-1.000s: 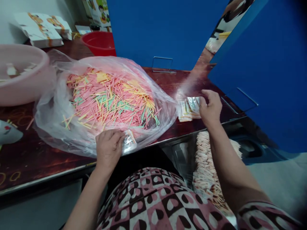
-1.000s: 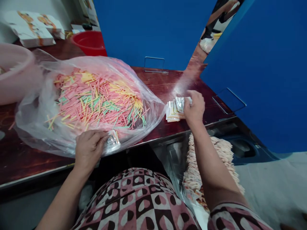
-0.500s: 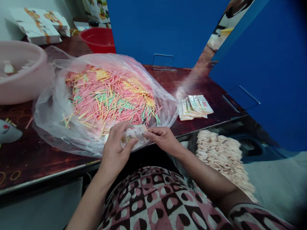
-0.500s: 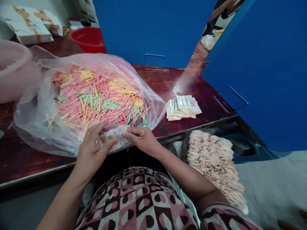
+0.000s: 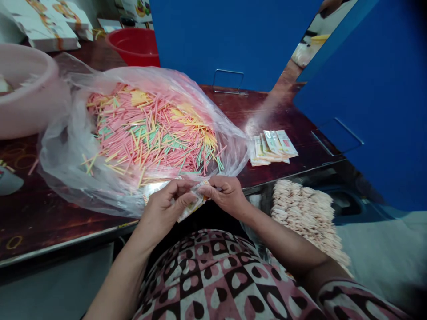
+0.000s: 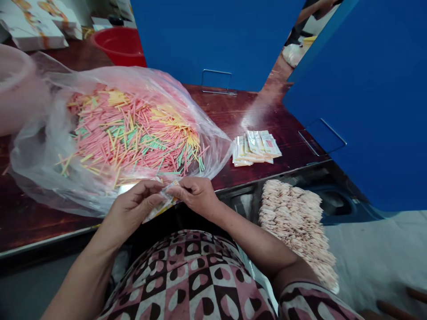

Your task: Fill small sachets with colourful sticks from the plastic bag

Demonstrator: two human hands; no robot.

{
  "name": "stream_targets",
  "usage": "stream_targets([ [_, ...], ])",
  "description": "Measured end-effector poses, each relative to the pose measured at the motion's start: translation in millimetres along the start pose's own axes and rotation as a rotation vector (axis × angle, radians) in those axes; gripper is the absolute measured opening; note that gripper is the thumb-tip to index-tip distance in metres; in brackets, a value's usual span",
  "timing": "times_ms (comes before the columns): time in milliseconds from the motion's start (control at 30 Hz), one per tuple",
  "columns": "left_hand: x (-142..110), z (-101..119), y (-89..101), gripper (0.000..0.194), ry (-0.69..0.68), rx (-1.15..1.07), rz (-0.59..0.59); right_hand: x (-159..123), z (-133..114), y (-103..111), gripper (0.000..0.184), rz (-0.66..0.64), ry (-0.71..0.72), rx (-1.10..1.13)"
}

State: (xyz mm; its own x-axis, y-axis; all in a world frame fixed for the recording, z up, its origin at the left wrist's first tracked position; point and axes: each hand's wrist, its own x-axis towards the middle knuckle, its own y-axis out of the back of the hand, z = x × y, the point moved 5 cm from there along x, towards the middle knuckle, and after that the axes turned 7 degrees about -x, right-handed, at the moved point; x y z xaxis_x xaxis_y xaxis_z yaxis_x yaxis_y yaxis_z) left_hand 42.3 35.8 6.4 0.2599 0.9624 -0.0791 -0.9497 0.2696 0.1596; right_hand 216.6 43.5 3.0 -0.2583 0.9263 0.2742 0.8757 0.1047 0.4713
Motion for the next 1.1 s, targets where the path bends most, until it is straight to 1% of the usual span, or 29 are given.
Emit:
stream_targets([
  [33, 0.5, 1.7, 0.1, 0.026, -0.019, 0.038, -0.01, 1.2, 0.2, -0.7, 0.061, -0.032, 0.025, -0.018],
  [100, 1.2, 6.5, 3.9, 0.02, -0.103, 0.134, 0.022, 7.2, 6.3, 0.7, 0.057, -0.111, 0.047, -0.035],
  [167, 1.3, 11.1, 9.1, 0.02, -0.23, 0.231, 0.076, 20.4, 20.9, 12.2, 0.042, -0.11, 0.043, -0.082],
  [200, 1.1, 12.3, 11.3, 0.02, -0.296, 0.28, 0.1, 29.5, 30.5, 22.0, 0.032, -0.07, 0.036, -0.132],
  [233, 1.0, 12.4, 12.7, 0.021, -0.352, 0.329, 0.115, 39.4, 40.3, 32.9, 0.025, -0.022, 0.04, -0.209],
  [267, 1.1, 11.2, 13.5, 0.022, -0.396, 0.377, 0.123, 49.6, 50.1, 42.6, 0.022, -0.001, 0.045, -0.312],
  [300, 1.4, 8.8, 13.8, 0.023, -0.422, 0.42, 0.129, 59.2, 59.0, 50.0, 0.023, -0.01, 0.061, -0.425],
  [333, 1.8, 5.9, 14.0, 0.023, -0.44, 0.457, 0.136, 67.6, 67.0, 54.0, 0.026, -0.064, 0.082, -0.535],
  [400, 2.4, -0.4, 14.0, 0.023, -0.457, 0.504, 0.155, 79.0, 78.9, 56.9, 0.032, -0.179, 0.128, -0.711],
  [467, 2.5, -5.7, 13.9, 0.022, -0.459, 0.519, 0.17, 83.4, 84.4, 56.1, 0.032, -0.255, 0.168, -0.82],
  [533, 2.3, -9.2, 13.9, 0.021, -0.46, 0.514, 0.177, 84.3, 85.2, 54.4, 0.032, -0.293, 0.203, -0.878],
  [667, 1.9, -12.2, 14.8, 0.021, -0.464, 0.5, 0.19, 87.2, 83.9, 52.3, 0.029, -0.379, 0.281, -0.928],
  [733, 2.2, -13.1, 15.6, 0.021, -0.463, 0.49, 0.197, 92.0, 85.3, 53.3, 0.027, -0.402, 0.298, -0.964],
  [933, 4.9, -14.8, 17.4, 0.021, -0.437, 0.452, 0.202, 104.0, 93.2, 51.4, 0.024, -0.437, 0.29, -1.088],
  [1033, 6.0, -15.2, 17.6, 0.022, -0.427, 0.448, 0.206, 104.5, 93.5, 48.4, 0.027, -0.43, 0.303, -1.094],
  [1100, 6.5, -15.9, 18.0, 0.022, -0.422, 0.441, 0.211, 104.0, 93.6, 48.6, 0.03, -0.407, 0.276, -1.068],
])
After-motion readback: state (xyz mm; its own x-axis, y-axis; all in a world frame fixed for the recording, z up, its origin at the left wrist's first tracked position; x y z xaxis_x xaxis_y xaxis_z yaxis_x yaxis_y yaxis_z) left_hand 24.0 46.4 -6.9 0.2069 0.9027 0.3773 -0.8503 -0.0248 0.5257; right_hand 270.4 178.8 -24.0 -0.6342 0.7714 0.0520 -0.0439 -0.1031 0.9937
